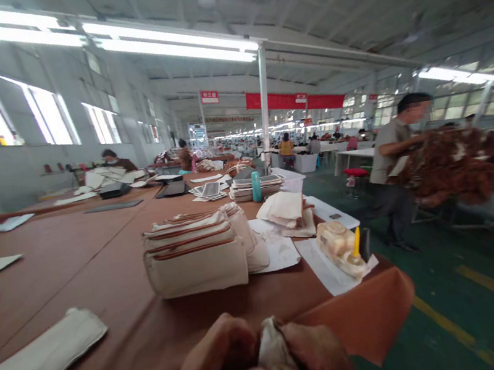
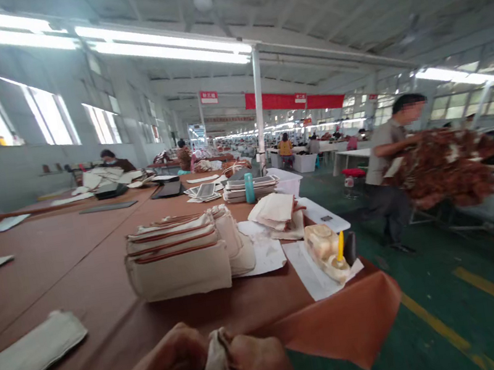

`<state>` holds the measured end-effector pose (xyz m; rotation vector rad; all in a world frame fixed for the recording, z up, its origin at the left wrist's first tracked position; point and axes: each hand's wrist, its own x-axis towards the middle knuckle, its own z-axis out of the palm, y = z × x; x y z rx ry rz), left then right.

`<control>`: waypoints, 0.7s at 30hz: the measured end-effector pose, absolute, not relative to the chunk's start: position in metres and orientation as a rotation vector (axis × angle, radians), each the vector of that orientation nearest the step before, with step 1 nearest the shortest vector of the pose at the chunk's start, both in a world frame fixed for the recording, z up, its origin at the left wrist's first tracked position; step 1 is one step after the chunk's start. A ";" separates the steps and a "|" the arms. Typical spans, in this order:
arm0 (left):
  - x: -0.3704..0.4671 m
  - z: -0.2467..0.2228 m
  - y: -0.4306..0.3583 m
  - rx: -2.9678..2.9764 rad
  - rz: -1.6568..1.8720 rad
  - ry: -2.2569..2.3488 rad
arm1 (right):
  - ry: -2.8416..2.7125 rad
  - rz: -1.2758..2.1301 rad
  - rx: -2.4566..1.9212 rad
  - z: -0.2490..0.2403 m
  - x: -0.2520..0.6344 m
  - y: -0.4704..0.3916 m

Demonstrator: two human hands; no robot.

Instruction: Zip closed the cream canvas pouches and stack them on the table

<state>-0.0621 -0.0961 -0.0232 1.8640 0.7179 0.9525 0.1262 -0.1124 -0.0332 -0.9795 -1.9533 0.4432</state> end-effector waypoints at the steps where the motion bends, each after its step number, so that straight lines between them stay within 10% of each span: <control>1: -0.056 -0.016 -0.098 1.841 0.939 0.656 | -1.920 0.465 -0.937 -0.030 0.132 -0.115; 21: -0.058 -0.004 -0.053 1.366 0.482 0.621 | -1.714 0.684 -0.934 -0.054 0.143 -0.099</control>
